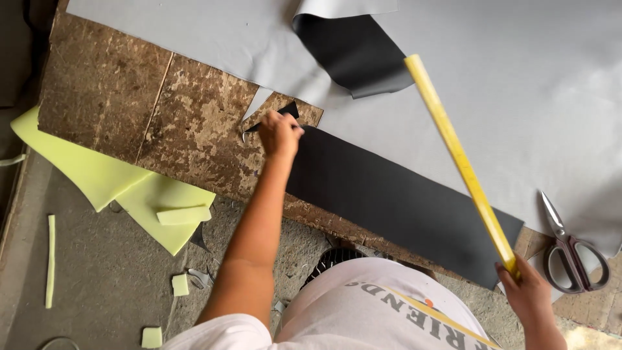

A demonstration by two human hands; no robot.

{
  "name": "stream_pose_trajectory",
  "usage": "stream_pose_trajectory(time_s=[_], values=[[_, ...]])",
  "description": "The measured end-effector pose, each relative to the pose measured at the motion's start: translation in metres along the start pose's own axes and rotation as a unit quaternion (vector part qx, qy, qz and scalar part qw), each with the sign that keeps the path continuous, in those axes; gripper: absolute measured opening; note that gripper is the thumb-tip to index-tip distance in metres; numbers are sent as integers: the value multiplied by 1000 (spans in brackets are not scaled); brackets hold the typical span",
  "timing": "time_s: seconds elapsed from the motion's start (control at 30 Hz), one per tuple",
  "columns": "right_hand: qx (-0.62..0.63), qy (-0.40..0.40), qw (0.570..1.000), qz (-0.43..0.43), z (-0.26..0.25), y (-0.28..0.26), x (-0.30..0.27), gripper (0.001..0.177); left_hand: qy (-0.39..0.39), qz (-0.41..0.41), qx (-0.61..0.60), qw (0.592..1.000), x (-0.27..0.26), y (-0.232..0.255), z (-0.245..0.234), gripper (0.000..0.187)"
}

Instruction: The person measures a black sheet of material with a yellow ruler and marks it with a pen. They then use a small textured template to trace multiple shapes onto the sheet. Finally, they use scissors to cut out the marked shapes from the black material.

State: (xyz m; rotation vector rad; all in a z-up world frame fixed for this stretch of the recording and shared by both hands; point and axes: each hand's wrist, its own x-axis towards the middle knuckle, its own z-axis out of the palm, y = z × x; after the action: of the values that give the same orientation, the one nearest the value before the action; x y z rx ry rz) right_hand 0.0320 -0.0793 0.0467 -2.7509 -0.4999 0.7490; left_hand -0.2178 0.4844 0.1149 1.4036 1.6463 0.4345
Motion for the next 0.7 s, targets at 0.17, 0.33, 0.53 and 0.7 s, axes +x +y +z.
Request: stream_pose_trajectory(time_s=[0.17, 0.33, 0.53, 0.7], values=[[-104, -43, 987, -114, 6, -69, -1, 78, 146, 187, 272, 933, 69, -83, -20, 59], [-108, -8, 941, -321, 51, -94, 25, 70, 220, 132, 82, 963, -1, -135, -11, 41], [-168, -61, 889, -422, 75, -147, 28, 67, 190, 252, 200, 927, -48, -189, 27, 69], [-107, 72, 890, -438, 51, -110, 35, 63, 160, 260, 336, 891, -45, -197, 39, 84]])
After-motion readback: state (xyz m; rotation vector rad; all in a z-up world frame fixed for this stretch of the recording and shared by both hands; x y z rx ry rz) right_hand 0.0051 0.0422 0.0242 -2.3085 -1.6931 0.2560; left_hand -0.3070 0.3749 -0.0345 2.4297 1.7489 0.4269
